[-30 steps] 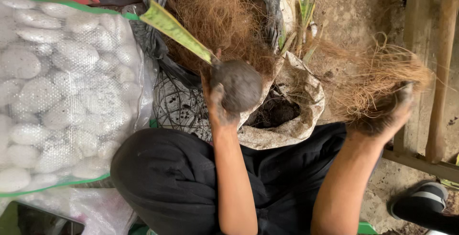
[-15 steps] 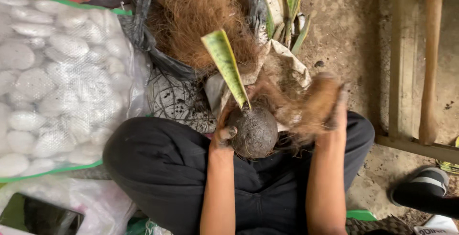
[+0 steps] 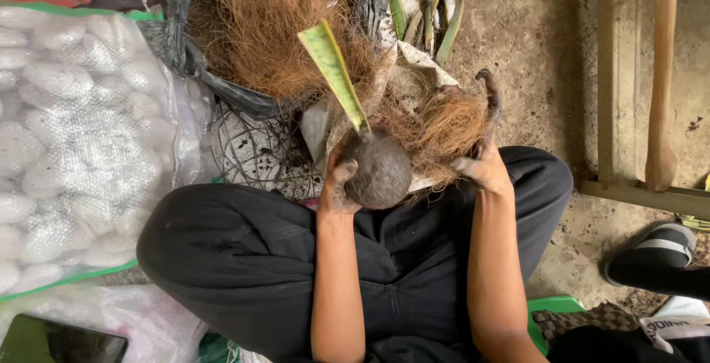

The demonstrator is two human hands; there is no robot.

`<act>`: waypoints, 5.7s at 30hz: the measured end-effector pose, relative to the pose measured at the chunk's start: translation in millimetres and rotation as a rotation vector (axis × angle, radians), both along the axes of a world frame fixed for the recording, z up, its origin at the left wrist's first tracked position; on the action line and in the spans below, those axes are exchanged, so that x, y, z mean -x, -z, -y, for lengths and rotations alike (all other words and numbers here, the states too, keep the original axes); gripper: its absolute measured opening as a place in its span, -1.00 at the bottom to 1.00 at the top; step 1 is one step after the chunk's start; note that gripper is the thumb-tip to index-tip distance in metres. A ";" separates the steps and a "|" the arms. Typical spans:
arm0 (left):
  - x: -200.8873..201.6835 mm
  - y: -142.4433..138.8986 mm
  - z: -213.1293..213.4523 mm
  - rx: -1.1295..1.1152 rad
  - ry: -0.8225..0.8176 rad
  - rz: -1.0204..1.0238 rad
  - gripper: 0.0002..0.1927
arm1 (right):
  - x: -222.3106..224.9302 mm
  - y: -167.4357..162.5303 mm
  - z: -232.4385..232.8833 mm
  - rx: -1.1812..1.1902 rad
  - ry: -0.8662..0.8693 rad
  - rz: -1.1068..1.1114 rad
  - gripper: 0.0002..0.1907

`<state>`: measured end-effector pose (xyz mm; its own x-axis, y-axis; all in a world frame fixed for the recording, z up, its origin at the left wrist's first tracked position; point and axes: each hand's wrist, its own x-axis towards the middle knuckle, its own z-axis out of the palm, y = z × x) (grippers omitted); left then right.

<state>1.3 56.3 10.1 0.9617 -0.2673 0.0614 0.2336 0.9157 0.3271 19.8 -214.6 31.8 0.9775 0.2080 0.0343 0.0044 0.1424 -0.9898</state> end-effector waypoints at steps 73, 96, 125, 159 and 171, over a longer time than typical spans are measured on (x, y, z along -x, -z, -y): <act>-4.9 31.1 17.8 -0.133 -0.034 -0.244 -0.17 | 8.3 -126.8 -93.4 0.669 -0.163 0.565 -0.68; 5.4 35.6 11.7 -0.252 -0.169 -0.025 -0.13 | -5.6 -47.1 -82.1 0.173 -0.070 0.171 -0.62; -7.1 36.4 5.5 -0.389 -0.169 -0.079 -0.03 | 10.5 -111.5 -68.4 0.036 0.137 0.208 -0.61; -0.5 -8.3 12.9 -0.385 -0.231 0.000 -0.19 | 22.7 -86.7 -129.3 0.749 0.151 0.501 -0.14; 3.8 -34.2 17.3 -0.404 -0.395 -0.068 -0.16 | 19.5 -27.6 -113.0 0.259 0.078 0.341 0.23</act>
<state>-2.5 39.0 44.3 0.9916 0.1243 -0.0361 -0.0689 0.7431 0.6657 0.2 -101.6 59.4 0.9324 0.1785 0.3144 0.3383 -0.1243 -0.9328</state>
